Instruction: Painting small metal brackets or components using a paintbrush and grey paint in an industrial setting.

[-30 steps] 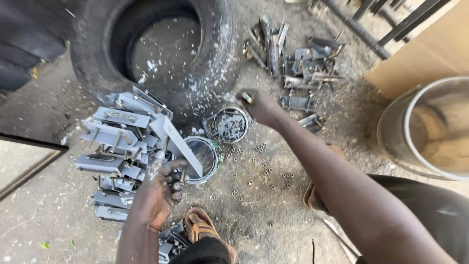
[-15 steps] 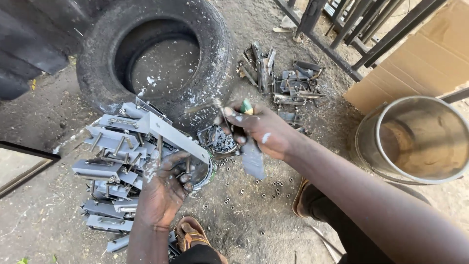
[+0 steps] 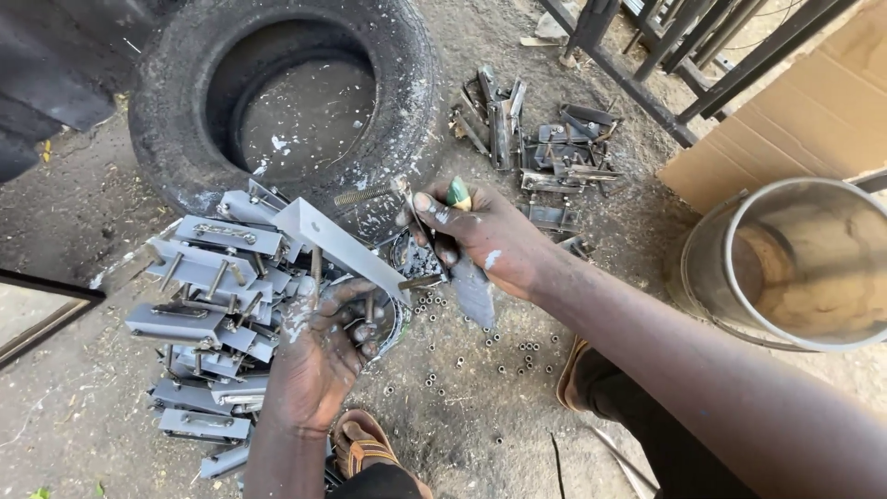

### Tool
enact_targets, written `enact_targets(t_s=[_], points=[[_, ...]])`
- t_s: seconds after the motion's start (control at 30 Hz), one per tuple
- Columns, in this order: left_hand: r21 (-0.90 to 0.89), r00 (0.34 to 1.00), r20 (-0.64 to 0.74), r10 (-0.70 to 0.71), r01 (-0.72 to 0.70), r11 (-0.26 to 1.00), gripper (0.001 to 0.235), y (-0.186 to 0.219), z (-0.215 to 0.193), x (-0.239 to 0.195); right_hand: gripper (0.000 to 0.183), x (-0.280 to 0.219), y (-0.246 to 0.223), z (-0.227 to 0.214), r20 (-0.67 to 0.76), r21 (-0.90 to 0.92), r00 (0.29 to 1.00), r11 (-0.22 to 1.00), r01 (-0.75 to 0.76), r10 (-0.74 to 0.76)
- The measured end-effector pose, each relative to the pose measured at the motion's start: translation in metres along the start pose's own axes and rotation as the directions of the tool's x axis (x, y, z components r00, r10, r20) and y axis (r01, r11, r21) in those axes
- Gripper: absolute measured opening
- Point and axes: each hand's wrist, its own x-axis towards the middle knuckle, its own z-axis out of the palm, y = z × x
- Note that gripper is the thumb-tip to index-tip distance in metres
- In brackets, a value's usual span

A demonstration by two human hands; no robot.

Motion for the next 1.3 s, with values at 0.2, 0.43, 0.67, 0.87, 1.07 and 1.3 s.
enact_targets(t_s=[0.2,0.43,0.67,0.87,1.07,1.3], points=[[0.067,0.999,0.035,0.011,-0.014,0.998,0.053,-0.004,-0.006,-0.003,0.02,-0.003,0.001,0.003,0.045,-0.023,0.999,1.0,0.002,-0.001],[0.008,0.999,0.006,-0.052,0.052,0.999,0.047,-0.003,0.013,0.0,0.015,-0.004,0.005,0.01,0.036,-0.163,0.998,0.986,-0.044,0.05],[-0.01,0.999,0.021,-0.044,0.044,0.999,0.039,-0.008,0.009,0.004,0.021,-0.002,0.001,0.016,0.02,-0.162,0.998,0.985,-0.063,0.067],[-0.07,0.997,-0.016,-0.072,0.071,0.995,0.05,-0.005,0.021,0.002,0.028,-0.004,0.0,0.017,-0.045,-0.15,0.999,0.989,-0.016,0.01],[-0.046,0.998,-0.012,-0.059,0.058,0.997,0.04,-0.004,0.022,0.003,0.029,-0.004,-0.003,0.02,-0.058,-0.235,0.998,0.971,-0.031,0.018],[-0.033,0.998,-0.009,-0.061,0.061,0.998,0.05,-0.008,0.02,0.004,0.034,-0.009,-0.009,0.028,-0.108,-0.306,0.994,0.952,-0.014,-0.02]])
